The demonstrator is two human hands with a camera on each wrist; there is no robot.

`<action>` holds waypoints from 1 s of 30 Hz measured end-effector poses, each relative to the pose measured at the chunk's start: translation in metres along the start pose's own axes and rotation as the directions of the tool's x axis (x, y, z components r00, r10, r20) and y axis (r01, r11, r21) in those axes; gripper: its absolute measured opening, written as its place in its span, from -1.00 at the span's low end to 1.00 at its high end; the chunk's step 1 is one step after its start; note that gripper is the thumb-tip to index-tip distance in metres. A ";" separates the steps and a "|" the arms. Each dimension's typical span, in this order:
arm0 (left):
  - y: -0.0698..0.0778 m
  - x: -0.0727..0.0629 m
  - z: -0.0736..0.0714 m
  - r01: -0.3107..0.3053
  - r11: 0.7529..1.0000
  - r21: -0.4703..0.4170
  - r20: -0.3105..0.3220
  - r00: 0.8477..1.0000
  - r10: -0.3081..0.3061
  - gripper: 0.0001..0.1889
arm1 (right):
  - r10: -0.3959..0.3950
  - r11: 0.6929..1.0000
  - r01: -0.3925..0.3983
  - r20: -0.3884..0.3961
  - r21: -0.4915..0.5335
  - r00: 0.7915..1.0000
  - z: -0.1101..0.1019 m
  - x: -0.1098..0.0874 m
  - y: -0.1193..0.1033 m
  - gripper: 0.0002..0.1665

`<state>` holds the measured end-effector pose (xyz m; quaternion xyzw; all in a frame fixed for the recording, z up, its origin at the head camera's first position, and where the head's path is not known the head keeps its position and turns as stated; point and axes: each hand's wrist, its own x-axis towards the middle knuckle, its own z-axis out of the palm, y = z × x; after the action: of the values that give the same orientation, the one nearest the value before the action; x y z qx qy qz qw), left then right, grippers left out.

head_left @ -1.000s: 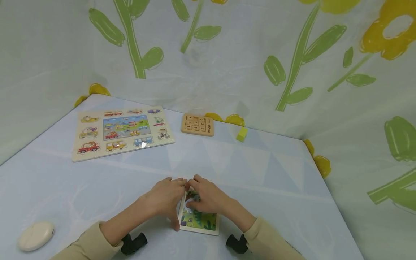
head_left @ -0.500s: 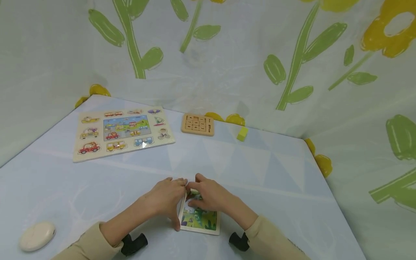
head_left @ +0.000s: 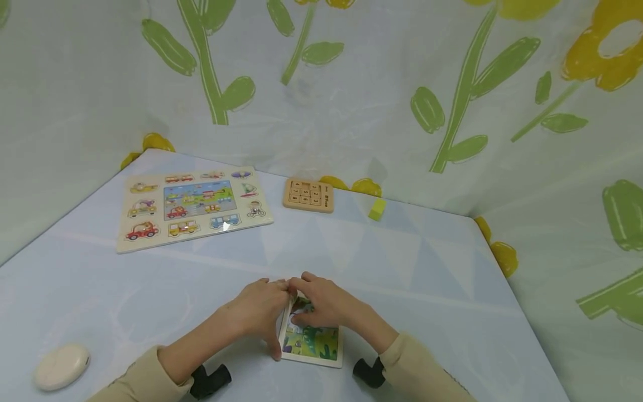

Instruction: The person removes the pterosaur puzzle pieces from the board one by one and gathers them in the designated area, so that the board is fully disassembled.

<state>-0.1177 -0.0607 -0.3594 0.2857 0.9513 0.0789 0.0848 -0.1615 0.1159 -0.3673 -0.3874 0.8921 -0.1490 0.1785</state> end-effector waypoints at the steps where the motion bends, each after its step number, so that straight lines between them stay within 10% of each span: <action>1: 0.000 0.000 0.000 0.001 1.000 0.005 0.001 1.000 -0.001 -0.02 | 0.013 1.000 -0.013 -0.014 0.002 1.000 0.000 0.000 -0.001 -0.54; 7: 0.002 0.002 -0.002 0.017 0.999 0.028 0.024 1.000 -0.018 0.04 | 0.098 0.995 -0.099 -0.143 0.004 0.985 0.005 -0.008 -0.010 -0.61; 14: 0.003 0.003 -0.002 0.021 0.999 0.027 0.020 1.000 -0.021 -0.04 | 0.024 0.996 -0.050 -0.300 -0.078 0.954 0.013 -0.015 -0.016 -0.68; 30: 0.003 0.000 -0.002 0.046 0.996 -0.078 0.068 0.997 -0.040 -0.02 | -0.024 0.998 0.003 -0.381 -0.057 0.924 -0.004 -0.030 -0.005 -0.75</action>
<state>-0.1166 -0.0584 -0.3569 0.2641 0.9500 0.1051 0.1295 -0.1411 0.1353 -0.3559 -0.3620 0.9108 -0.1982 -0.0102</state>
